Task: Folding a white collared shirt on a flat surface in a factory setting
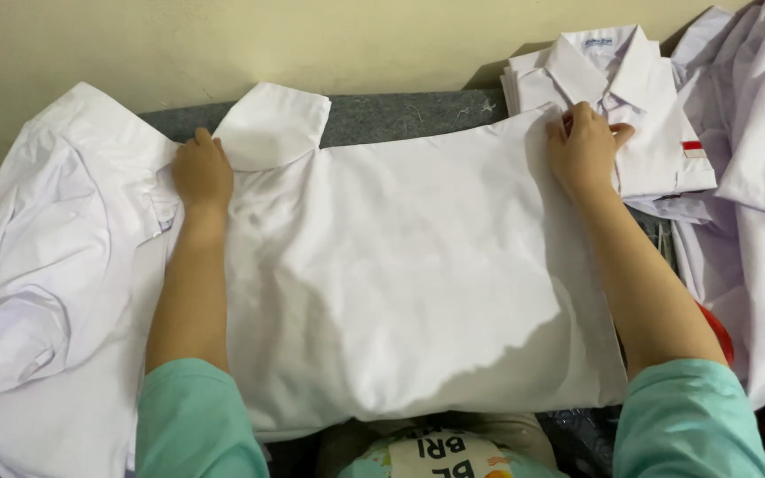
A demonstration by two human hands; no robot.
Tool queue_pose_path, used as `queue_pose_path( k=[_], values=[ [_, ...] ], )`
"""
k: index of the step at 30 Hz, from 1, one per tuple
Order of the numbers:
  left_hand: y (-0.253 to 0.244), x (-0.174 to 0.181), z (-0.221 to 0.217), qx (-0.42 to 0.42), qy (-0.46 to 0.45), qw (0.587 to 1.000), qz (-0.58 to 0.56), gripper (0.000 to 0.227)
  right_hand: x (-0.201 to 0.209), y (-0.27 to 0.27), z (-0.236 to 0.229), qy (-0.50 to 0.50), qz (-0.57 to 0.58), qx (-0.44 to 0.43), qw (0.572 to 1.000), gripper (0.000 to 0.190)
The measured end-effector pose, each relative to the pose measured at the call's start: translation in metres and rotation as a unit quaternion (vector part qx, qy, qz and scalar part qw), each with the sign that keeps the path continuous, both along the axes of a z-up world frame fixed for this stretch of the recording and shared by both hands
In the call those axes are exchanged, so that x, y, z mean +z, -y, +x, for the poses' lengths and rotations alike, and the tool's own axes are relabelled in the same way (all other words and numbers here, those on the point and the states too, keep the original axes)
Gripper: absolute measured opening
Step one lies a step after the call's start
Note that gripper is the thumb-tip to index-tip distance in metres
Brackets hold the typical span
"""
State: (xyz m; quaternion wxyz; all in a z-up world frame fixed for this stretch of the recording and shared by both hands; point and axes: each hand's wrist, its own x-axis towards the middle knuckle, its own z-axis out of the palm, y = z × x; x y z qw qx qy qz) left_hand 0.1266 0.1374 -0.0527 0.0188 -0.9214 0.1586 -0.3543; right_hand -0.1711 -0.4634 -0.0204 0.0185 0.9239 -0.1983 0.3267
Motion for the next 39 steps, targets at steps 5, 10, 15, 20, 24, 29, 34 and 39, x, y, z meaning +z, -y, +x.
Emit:
queue_pose_path(
  k=[5,10,15,20,24,29,34,39],
  values=[
    [0.008,0.067,-0.022,-0.027,0.017,0.999,-0.019,0.018,0.003,0.002,-0.003,0.009,-0.018,-0.01,1.0,0.022],
    [0.019,0.081,0.002,-0.025,0.15,0.988,0.023,0.011,0.049,-0.034,-0.013,-0.004,0.064,0.009,0.998,0.009],
    [0.023,0.08,-0.026,-0.038,-0.056,0.997,-0.038,0.053,0.062,-0.053,-0.027,-0.041,-0.038,-0.02,0.998,0.034],
    [-0.017,0.101,-0.121,-0.121,-0.162,0.978,-0.051,0.063,0.105,-0.124,-0.1,-0.064,-0.002,0.066,0.996,0.049],
    [-0.067,0.13,-0.245,-0.081,-0.373,0.923,-0.05,0.072,0.106,-0.174,-0.176,-0.261,0.12,0.098,0.953,0.062],
    [-0.128,0.073,-0.348,-0.066,-0.253,0.964,-0.041,0.064,0.058,-0.203,-0.259,-0.313,0.128,0.124,0.933,0.072],
    [-0.125,0.068,-0.398,-0.037,-0.152,0.977,-0.144,0.047,0.045,-0.217,-0.301,-0.311,0.139,0.073,0.937,0.071],
    [-0.153,0.057,-0.415,-0.062,-0.2,0.885,-0.415,0.041,0.022,-0.196,-0.34,-0.218,0.063,0.031,0.973,0.061]
  ],
)
